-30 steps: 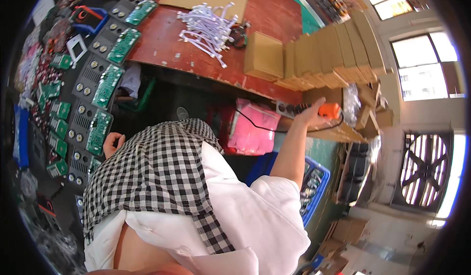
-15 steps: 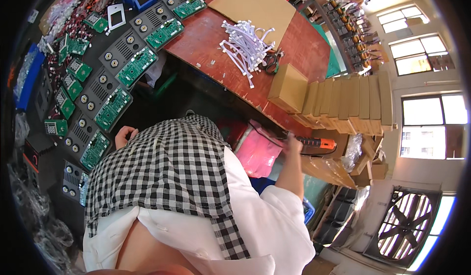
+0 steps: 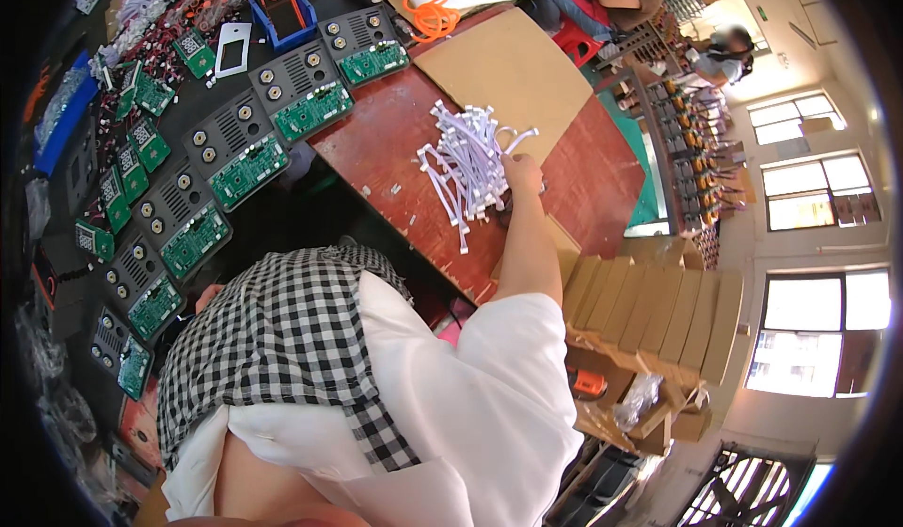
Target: Assembling electronic circuit boards and control panels using various hand tools.
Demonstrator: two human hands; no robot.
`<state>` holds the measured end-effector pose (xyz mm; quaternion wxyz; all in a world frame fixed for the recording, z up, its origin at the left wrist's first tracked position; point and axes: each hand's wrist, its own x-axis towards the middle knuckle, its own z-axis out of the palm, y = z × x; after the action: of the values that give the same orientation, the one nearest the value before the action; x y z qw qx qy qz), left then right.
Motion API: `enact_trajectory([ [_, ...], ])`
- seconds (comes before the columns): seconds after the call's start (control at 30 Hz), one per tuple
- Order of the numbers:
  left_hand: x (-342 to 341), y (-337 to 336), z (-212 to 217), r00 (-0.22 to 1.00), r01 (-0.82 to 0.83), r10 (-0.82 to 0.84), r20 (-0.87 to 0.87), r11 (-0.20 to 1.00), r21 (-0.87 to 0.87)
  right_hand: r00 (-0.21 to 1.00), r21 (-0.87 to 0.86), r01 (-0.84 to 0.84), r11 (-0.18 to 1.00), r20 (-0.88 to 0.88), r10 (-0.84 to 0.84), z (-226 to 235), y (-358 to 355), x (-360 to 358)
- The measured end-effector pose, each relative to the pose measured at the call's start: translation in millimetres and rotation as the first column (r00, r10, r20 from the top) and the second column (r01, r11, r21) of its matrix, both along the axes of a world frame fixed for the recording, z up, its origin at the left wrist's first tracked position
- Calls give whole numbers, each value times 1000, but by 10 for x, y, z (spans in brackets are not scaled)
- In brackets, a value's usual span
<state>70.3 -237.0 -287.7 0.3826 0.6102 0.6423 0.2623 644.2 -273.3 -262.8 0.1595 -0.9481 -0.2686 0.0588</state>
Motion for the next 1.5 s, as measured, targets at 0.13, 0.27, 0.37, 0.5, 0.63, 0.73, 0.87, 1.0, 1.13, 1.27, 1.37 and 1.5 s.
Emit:
enact_trajectory([
  [0.13, 264, -9, 63, 990, -141, 143, 7, 980, -143, 990, -154, -92, 984, -117, 74, -194, 279, 347],
  [0.27, 544, 108, 79, 989, -121, 133, 67, 980, -161, 955, -192, -289, 938, -122, 269, -397, 355, 452],
  [0.37, 763, 183, 108, 992, -124, 128, 9, 975, -184, 951, -156, -276, 948, -188, 246, -437, 340, 489],
  [0.5, 911, 203, 135, 986, -75, 99, 138, 983, -170, 982, -50, -177, 983, -82, 173, -450, 350, 432],
  [0.63, 880, 262, 156, 987, -63, 90, 134, 980, -189, 945, -90, -117, 989, -315, 83, -427, 364, 377],
  [0.73, 833, 344, 149, 991, -25, 44, 126, 989, -147, 951, -125, -141, 982, -291, 100, -419, 406, 369],
  [0.87, 747, 392, 133, 981, 15, 9, 196, 993, -117, 959, -351, -284, 892, -129, 254, -403, 469, 366],
  [1.0, 633, 392, 123, 982, 6, 21, 189, 990, -142, 961, -330, -275, 903, -116, 251, -362, 443, 245],
  [1.13, 527, 403, 110, 986, 12, 16, 165, 985, -171, 981, -247, -190, 950, -75, 177, -154, 359, 134],
  [1.27, 484, 436, 96, 982, 33, 0, 188, 985, -172, 987, -232, -140, 963, 41, 153, 137, 311, 65],
  [1.37, 471, 464, 104, 979, 80, -47, 200, 984, -161, 985, -251, -125, 960, 87, 151, 324, 276, 97],
  [1.5, 475, 481, 85, 983, 84, -48, 175, 976, -201, 985, 1, -34, 999, 167, 33, 358, 225, 164],
])
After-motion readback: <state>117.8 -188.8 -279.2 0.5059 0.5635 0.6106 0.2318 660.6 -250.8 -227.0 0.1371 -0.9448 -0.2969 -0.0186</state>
